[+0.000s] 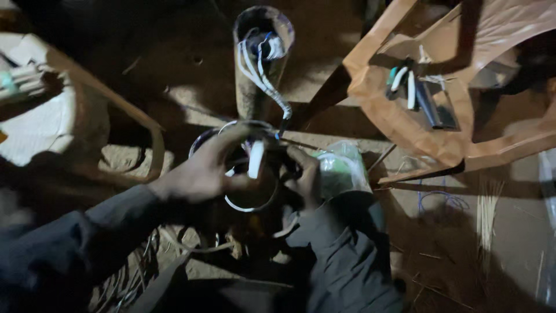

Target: The person wraps white tape around a bundle of wires held in their hands. They repeatedly pull tape from the roll and wrap it around the wires, securing them together.

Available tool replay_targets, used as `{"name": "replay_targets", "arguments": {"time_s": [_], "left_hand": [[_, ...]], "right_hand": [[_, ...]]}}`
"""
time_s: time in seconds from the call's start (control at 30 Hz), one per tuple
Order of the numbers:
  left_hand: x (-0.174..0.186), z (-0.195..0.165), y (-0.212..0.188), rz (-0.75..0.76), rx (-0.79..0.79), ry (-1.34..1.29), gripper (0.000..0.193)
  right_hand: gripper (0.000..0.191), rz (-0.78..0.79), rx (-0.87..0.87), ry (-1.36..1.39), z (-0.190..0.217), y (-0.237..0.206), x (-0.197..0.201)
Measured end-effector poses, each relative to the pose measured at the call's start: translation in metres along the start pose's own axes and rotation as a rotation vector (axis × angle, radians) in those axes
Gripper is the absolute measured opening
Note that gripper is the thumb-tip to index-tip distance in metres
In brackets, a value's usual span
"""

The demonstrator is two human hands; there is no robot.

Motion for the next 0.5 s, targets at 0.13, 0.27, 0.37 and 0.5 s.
{"name": "replay_targets", "arguments": {"time_s": [0.13, 0.27, 0.37, 0.5], "left_hand": [[-0.004, 0.013, -0.011, 0.079, 0.221, -0.075, 0.067], [-0.003, 0.025, -0.016, -0.073, 0.157, 0.353, 0.088], [-0.004, 0.031, -0.019, -0.093, 0.255, 0.509, 0.074], [-0.003, 0.028, -0.012, -0.067, 0.107, 0.209, 0.073]], "right_hand": [[0.026, -0.007, -0.269, 0.169, -0.010, -0.002, 0.003], [0.023, -0.131, -0.021, -0.144, -0.009, -0.002, -0.001], [0.023, -0.095, -0.081, -0.032, -0.011, -0.002, -0.006], [0.022, -0.013, -0.034, -0.049, -0.007, 0.001, -0.009]]}}
Point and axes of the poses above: each hand's wrist, its own y-axis towards the middle knuckle, its own x-axis out of the back of the hand, z = x × y, the point moved 2 cm from there along y, towards the middle knuckle, and after that the axes turned 6 degrees about -x, right-handed, at the moved point
